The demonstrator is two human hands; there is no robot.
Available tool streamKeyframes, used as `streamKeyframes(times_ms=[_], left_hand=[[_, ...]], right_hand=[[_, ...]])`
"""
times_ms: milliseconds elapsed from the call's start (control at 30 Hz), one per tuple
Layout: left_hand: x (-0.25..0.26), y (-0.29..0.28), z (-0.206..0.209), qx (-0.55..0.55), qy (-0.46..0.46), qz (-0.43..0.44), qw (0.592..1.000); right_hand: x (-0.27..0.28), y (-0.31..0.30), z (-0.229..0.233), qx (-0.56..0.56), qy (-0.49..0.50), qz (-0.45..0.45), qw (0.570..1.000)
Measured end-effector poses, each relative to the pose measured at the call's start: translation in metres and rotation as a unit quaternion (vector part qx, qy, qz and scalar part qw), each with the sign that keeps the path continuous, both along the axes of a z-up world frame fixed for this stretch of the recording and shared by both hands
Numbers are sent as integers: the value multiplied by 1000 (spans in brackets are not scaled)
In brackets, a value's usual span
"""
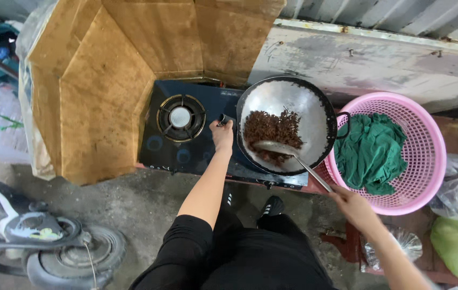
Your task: The person stirs a dark brown shredded food item in a wok on a portable gas stove using a slotted metal spoon. The person continuously stirs the contents to ensure even cooking.
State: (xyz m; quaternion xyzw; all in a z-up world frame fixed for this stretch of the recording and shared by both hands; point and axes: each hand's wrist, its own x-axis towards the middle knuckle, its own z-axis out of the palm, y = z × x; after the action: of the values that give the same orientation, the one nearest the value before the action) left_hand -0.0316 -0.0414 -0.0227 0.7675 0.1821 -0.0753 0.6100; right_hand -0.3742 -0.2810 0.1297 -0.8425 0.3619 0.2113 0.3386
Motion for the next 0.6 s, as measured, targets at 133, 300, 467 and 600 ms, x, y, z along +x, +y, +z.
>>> streamKeyframes(times_ms=[133,300,467,600], left_hand=[[14,-2,-14,-38,-20,22,999],[33,18,1,113,-68,-75,988],[46,15,-16,122,-47,-110,985],[33,22,13,116,-43,-107,987]], right_hand=[[18,38,4,-39,-6,-37,999],[48,89,46,-24,-34,-159,986],[57,86,-28,-33,-30,-172,984],[57,85,-34,-33,-29,-182,982]])
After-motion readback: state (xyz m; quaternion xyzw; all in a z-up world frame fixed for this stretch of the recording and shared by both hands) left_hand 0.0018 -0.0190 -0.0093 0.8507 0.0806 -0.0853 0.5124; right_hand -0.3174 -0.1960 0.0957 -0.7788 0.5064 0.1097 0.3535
